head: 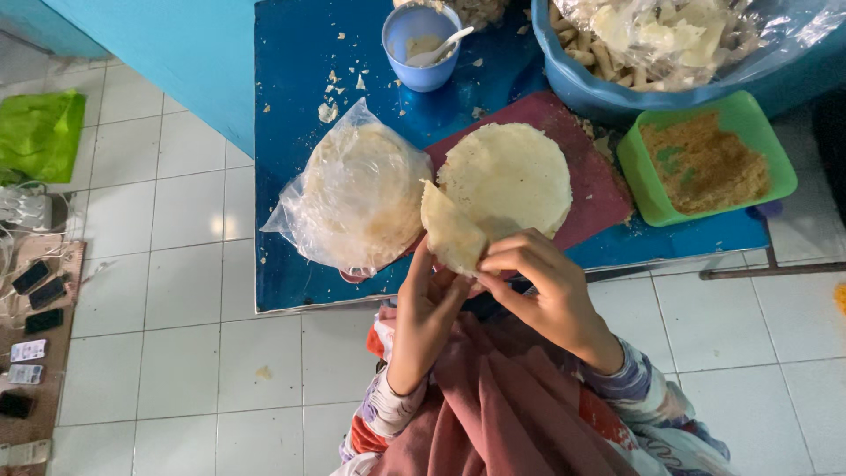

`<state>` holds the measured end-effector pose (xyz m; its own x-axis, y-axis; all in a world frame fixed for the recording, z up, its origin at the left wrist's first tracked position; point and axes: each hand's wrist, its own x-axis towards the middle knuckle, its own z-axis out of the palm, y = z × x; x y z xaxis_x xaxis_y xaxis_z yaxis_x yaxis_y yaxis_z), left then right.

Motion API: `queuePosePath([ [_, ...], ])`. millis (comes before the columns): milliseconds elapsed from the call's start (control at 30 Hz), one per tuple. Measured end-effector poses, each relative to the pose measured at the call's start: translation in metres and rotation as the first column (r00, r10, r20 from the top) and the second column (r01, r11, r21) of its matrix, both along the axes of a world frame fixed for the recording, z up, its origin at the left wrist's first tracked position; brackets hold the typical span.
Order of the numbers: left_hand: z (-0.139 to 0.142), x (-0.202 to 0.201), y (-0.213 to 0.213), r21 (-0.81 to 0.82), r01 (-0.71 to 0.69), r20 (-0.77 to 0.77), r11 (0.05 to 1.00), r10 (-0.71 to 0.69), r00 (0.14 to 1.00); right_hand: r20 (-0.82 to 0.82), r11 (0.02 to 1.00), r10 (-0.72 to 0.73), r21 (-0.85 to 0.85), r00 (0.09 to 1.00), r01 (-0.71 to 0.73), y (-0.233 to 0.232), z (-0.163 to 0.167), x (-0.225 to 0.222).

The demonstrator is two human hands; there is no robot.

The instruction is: The person sits at a small table and peels thin dried sheets off round dough discs by hand, one disc at a time. They tear the loosened sheets into pieces and drop the pieces into a large bowl, working through a stack of discs and covering a finished disc with plastic wrap.

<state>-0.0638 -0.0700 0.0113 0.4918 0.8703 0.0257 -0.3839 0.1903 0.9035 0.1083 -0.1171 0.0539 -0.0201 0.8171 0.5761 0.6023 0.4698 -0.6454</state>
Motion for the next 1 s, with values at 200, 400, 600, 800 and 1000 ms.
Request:
queuePosePath([
  [200,-0.006,-0.003,-0.003,0.132,-0.049,-0.191,0.99,0.074,0.979,-0.134,0.984,-0.077,-0.168,0.988,0.054,-0.007,-0.011,0.004],
  [400,-0.006,-0.015,0.011,0.035,0.057,-0.033,0.998,-0.056,0.998,-0.425,0.936,-0.263,-0.329,0.866,0.123,-0.005,-0.03,0.009],
  [600,-0.006,0.0,-0.003,-0.046,0.007,-0.118,0.999,-0.012,0.993,-0.52,0.903,-0.08,-0.4,0.85,-0.159,-0.005,-0.033,0.002],
  [800,-0.006,-0.01,0.009,0.088,0.017,-0.08,0.996,-0.01,0.997,-0.645,0.973,-0.146,-0.23,0.75,-0.009,-0.006,-0.036,0.015],
  [1000,-0.001,-0.007,0.004,0.128,-0.036,-0.214,0.991,0.063,0.975,-0.815,0.854,-0.104,-0.368,0.57,-0.369,0.001,-0.038,0.006],
])
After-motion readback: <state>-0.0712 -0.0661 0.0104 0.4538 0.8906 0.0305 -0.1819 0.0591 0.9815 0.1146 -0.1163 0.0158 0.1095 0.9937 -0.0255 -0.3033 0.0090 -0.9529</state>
